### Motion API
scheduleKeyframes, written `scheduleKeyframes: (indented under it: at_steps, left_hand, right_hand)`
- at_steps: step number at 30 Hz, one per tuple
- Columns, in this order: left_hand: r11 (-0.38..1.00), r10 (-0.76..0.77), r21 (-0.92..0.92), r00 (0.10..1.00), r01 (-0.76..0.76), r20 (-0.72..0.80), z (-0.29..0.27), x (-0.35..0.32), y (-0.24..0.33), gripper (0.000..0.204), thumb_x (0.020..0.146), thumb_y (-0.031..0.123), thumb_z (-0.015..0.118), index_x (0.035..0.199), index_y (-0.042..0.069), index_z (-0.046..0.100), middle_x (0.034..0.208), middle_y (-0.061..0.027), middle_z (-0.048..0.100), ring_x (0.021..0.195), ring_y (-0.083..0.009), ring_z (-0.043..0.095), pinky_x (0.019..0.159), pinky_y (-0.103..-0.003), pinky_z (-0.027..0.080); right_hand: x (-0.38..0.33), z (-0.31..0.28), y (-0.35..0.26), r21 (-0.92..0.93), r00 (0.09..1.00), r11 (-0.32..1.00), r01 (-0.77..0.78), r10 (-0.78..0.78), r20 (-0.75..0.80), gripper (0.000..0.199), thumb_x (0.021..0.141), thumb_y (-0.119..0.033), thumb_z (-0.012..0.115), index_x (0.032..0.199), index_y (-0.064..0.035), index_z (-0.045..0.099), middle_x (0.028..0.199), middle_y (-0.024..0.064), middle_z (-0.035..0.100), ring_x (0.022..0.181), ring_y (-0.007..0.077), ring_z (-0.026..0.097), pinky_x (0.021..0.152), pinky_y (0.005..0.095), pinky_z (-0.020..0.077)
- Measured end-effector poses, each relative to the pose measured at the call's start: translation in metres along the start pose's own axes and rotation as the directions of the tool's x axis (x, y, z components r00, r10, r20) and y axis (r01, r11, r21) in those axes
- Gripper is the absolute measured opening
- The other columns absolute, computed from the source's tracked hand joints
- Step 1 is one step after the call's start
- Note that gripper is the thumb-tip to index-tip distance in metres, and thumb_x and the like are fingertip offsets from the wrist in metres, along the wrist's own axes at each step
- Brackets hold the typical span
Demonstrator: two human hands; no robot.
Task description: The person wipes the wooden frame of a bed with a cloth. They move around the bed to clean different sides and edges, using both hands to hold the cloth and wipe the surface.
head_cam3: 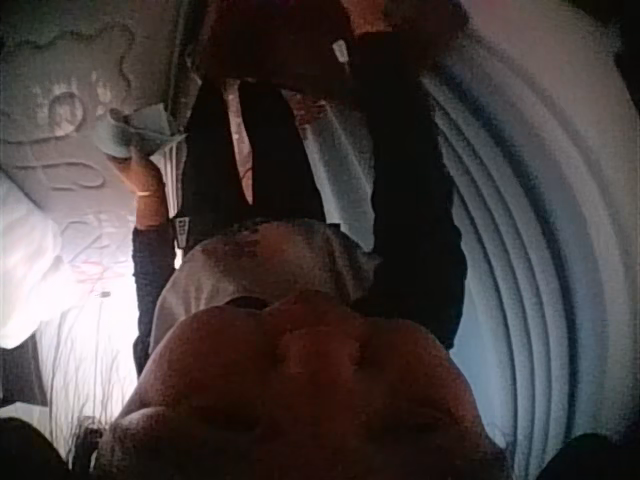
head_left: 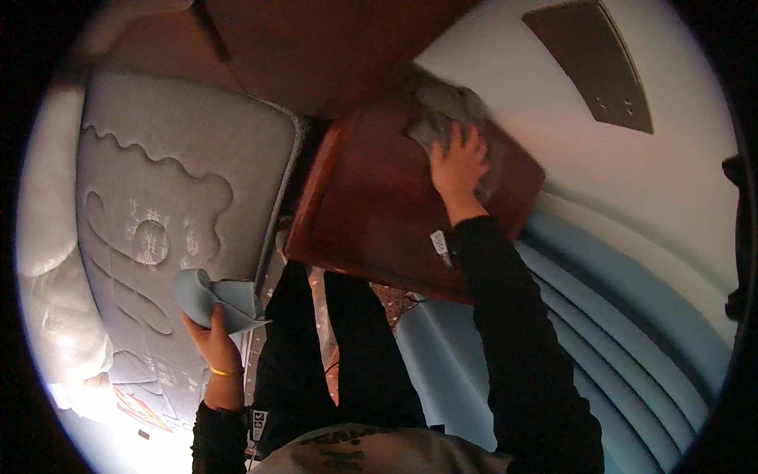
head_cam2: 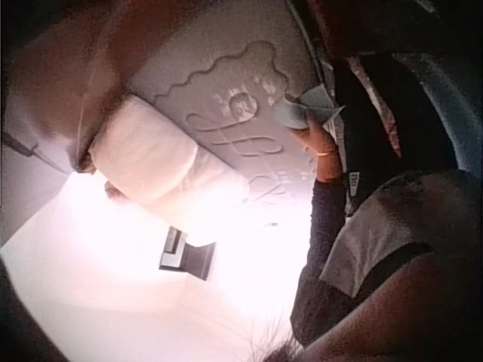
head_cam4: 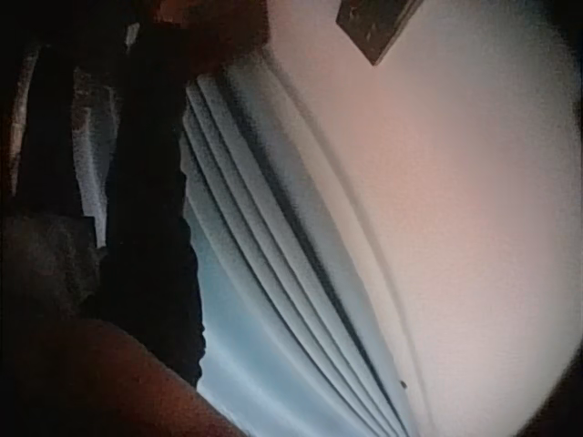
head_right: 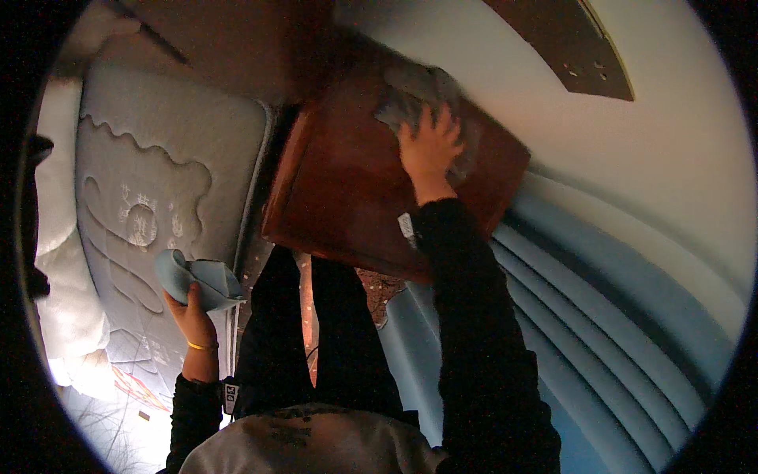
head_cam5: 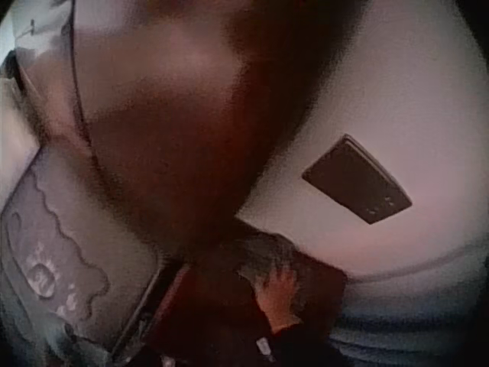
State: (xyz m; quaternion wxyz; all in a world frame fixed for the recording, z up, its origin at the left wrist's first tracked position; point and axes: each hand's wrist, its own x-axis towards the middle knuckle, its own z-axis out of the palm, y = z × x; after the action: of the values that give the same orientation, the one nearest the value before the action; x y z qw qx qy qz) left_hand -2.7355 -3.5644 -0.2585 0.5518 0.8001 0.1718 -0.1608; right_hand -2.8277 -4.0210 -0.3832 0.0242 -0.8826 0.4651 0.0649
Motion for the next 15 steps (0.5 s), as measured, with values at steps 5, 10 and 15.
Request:
scheduleKeyframes:
  at_steps: [5,10,15]
  left_hand:
    - [1.0,-0.001,0.012,0.999,0.0,0.05,0.009,-0.003,0.005,0.05,0.083,0.006,0.062,0.128,0.001,0.04,0.119,-0.0093,0.051,0.107,-0.0189,0.049,0.095,-0.03,0.037]
    - [0.993,0.055,0.099,0.995,-0.063,0.082,0.02,-0.013,-0.003,0.053,0.083,0.005,0.063,0.129,0.001,0.038,0.119,-0.0094,0.05,0.106,-0.019,0.048,0.094,-0.03,0.038]
    - [0.99,0.046,0.128,0.988,-0.065,0.149,0.028,-0.023,0.0,0.054,0.082,0.006,0.063,0.129,0.0,0.037,0.118,-0.0096,0.05,0.105,-0.0199,0.049,0.094,-0.03,0.038]
  right_hand:
    - [-0.025,0.013,0.131,-0.081,0.958,0.955,-0.286,0.284,-0.034,0.055,0.092,-0.044,0.043,0.14,-0.02,0.034,0.147,0.0138,0.023,0.131,0.0388,0.026,0.1,0.0592,0.0283]
    - [-0.026,0.033,0.225,0.039,0.948,0.964,-0.262,0.265,-0.178,0.048,0.096,-0.033,0.039,0.138,-0.0103,0.037,0.142,0.0192,0.029,0.117,0.0468,0.041,0.096,0.0517,0.0386]
    - [-0.059,0.015,0.274,0.628,0.797,0.635,-0.45,0.602,-0.037,0.045,0.097,-0.03,0.039,0.131,-0.0008,0.042,0.13,0.0191,0.044,0.11,0.0399,0.049,0.092,0.0454,0.0432]
